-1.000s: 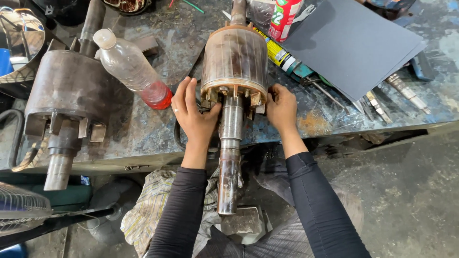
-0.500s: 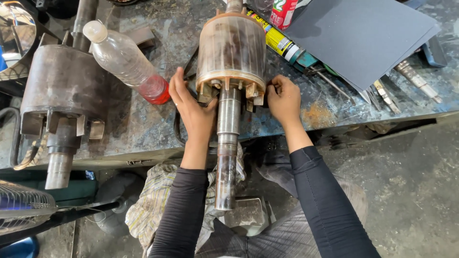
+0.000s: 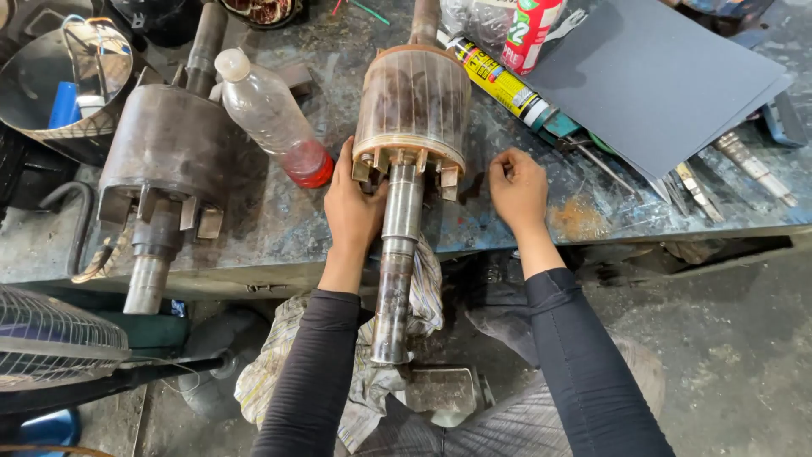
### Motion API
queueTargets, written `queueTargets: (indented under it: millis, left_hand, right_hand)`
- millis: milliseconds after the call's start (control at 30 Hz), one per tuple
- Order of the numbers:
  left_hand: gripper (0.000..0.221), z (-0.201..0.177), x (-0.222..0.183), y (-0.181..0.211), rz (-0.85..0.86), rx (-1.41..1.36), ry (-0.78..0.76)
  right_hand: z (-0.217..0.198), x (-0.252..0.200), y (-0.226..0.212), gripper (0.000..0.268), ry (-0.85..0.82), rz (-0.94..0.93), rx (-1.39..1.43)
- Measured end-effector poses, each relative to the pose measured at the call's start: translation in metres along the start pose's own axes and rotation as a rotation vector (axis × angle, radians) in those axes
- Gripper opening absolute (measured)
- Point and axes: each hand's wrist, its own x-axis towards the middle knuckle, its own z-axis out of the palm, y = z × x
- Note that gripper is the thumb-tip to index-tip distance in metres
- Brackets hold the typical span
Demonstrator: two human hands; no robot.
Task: Cleaning a motor shaft using a cloth and liquid solvent on a workbench in a workshop.
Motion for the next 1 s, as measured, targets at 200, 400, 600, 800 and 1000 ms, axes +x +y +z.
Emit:
queueTargets:
  millis: [200, 400, 600, 800, 1000]
  left_hand:
    - [0.084, 0.028, 0.006, -0.028, 0.297, 0.069, 0.291]
    - [0.083, 0.03, 0.005, -0.002, 0.292, 0.098, 0.304]
    - [0.092, 0.029, 0.002, 0.022, 0.094, -0.258, 0.004]
    - [0.103, 0.02, -0.018, 0.049, 0.065, -0.575, 0.01]
    - [0.123, -0.003, -0.019, 0.063, 0.002, -0.354, -0.053]
  right_hand:
    - [0.002, 0.001, 0.001, 0.012, -0.002, 0.026, -0.004]
    - [0.005, 0.002, 0.004, 0.008, 0.009, 0.022, -0.041]
    - [0.004, -0.002, -0.011, 0.025, 0.003, 0.043, -0.043]
    - [0.008, 0.001, 0.008, 0.006, 0.011, -0.015, -0.076]
    - [0.011, 0.004, 0.027, 0.006, -0.008, -0.009, -0.072]
